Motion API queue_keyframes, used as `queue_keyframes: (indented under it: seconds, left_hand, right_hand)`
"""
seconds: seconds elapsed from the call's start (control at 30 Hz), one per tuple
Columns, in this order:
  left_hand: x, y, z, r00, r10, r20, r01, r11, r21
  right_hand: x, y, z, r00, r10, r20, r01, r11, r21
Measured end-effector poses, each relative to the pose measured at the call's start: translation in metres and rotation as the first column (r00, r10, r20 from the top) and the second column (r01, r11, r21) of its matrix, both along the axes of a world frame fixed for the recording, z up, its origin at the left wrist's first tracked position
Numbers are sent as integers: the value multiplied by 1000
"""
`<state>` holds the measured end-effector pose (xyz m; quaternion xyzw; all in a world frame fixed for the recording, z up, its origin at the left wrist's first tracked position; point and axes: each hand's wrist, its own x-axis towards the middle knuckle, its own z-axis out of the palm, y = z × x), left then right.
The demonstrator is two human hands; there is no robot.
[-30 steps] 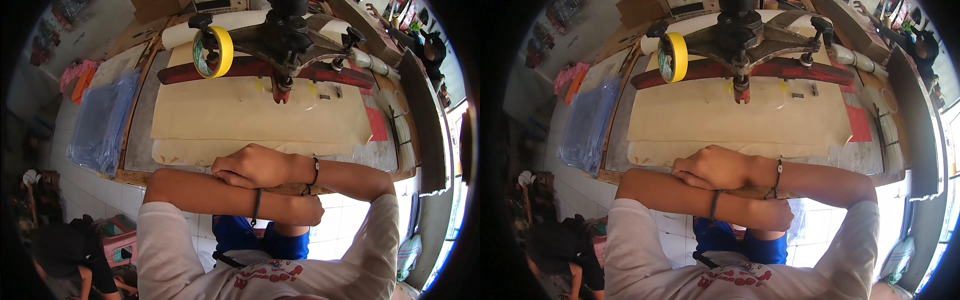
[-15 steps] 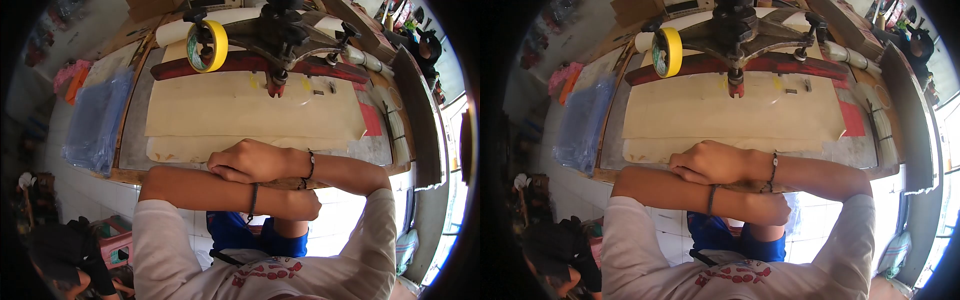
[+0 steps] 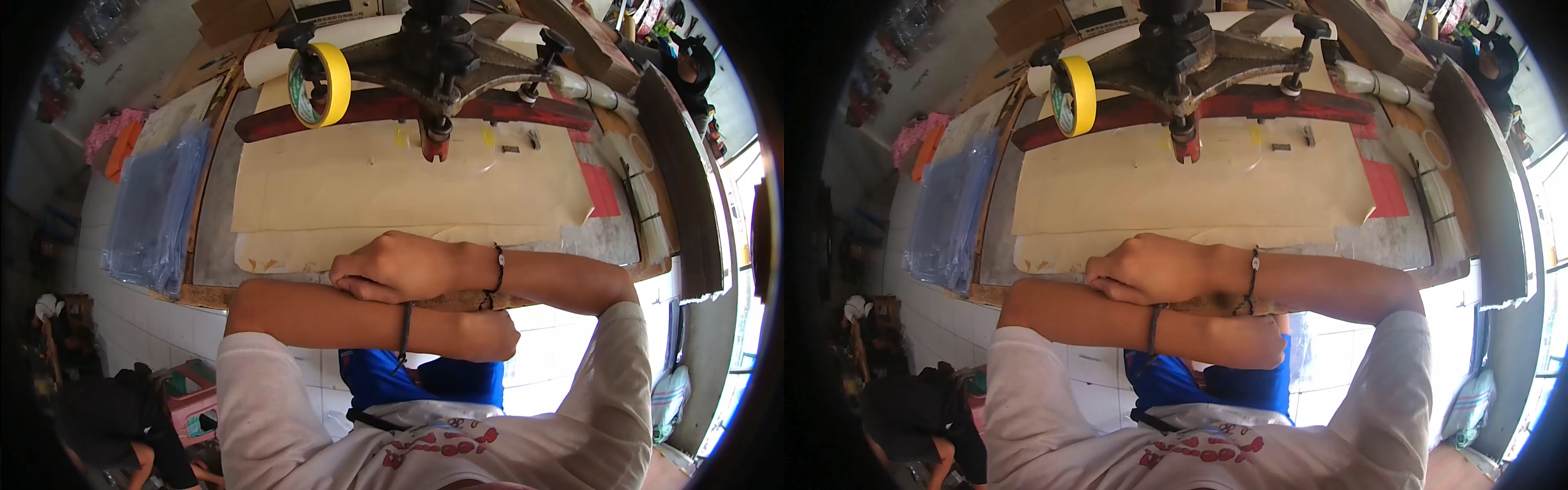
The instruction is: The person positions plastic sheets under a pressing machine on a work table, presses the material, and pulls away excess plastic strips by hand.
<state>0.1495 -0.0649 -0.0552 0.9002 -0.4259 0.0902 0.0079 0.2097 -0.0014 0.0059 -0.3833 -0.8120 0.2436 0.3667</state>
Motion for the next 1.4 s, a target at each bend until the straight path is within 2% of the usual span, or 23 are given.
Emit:
queue_keyframes:
  seconds: [0.07, 0.17, 0.27, 0.3, 0.33, 0.4, 0.43, 0.47, 0.53, 0.6, 0.63, 0.67, 0.73, 0.77, 0.8, 0.87, 0.9, 0.97, 1.0, 1.07, 1.17, 1.3, 1.4]
  left_hand:
    - [3, -4, -7, 994, -28, -108, 21, 998, -64]
    - [11, -5, 1, 974, -57, -221, 52, 998, -27]
    - [16, 5, 41, 945, -129, -300, 145, 989, 34]
    - [18, 5, 58, 891, -94, -444, 60, 994, -91]
    - [23, 4, 54, 924, -142, -355, 114, 989, -99]
    - [29, -1, 34, 953, -238, -188, 220, 969, -112]
    - [29, 2, 38, 964, -265, 15, 264, 950, -167]
    - [30, 10, 47, 966, -253, 59, 260, 940, -220]
    - [35, 30, 70, 966, -206, 156, 248, 909, -335]
    - [28, 55, 87, 933, 20, 359, 183, 834, -521]
    - [25, 72, 95, 912, 50, 408, 164, 867, -471]
    - [20, 92, 102, 887, 71, 457, 142, 899, -415]
    - [3, 126, 112, 831, 225, 509, -82, 954, -289]
    - [1, 146, 108, 793, 282, 540, -123, 943, -311]
    - [0, 166, 98, 750, 336, 570, -164, 929, -333]
    - [-9, 193, 89, 672, 579, 461, -392, 807, -441]
    - [-10, 200, 86, 633, 658, 408, -451, 742, -496]
    - [-1, 202, 85, 548, 785, 290, -540, 596, -594]
    - [3, 197, 84, 504, 822, 265, -613, 556, -561]
    - [2, 190, 81, 392, 890, 231, -750, 455, -481]
    - [-2, 189, 77, 349, 904, 247, -790, 426, -441]
    - [-1, 186, 73, 308, 913, 267, -806, 399, -438]
    - [1, 178, 75, 272, 945, 184, -864, 324, -385]
  right_hand:
    - [0, -1, 1, 999, -8, 34, 9, 1000, -6]
    - [-2, -3, 1, 998, -40, 52, 37, 997, 64]
    - [4, -11, 14, 988, -118, 104, 72, 927, 368]
    - [11, -15, 30, 975, -192, 113, 118, 876, 468]
    - [19, -25, 42, 960, -263, 100, 166, 815, 555]
    - [53, -42, 48, 869, -482, -108, 412, 587, 697]
    - [70, -62, 42, 743, -628, -230, 634, 550, 545]
    - [84, -71, 40, 601, -714, -360, 750, 347, 563]
    - [100, -98, 51, 361, -866, -346, 894, 216, 394]
    - [128, -112, 51, 325, -930, -171, 892, 241, 383]
    - [140, -120, 45, 292, -953, -77, 898, 246, 364]
    - [151, -124, 36, 331, -943, -20, 850, 289, 440]
    - [172, -121, 18, 396, -913, 97, 723, 375, 580]
    - [176, -119, 14, 420, -888, 186, 651, 437, 620]
    - [172, -116, 16, 407, -889, 209, 632, 439, 638]
    - [158, -108, 22, 373, -893, 252, 598, 439, 671]
    - [159, -110, 20, 334, -894, 298, 661, 448, 602]
    - [163, -110, 15, 307, -914, 264, 678, 405, 614]
    - [162, -112, 15, 296, -923, 248, 687, 385, 616]
    - [161, -116, 16, 297, -900, 318, 669, 434, 604]
    - [153, -116, 23, 295, -862, 411, 676, 493, 548]
    - [158, -113, 15, 269, -866, 422, 684, 481, 549]
    - [160, -110, 11, 257, -855, 450, 699, 486, 524]
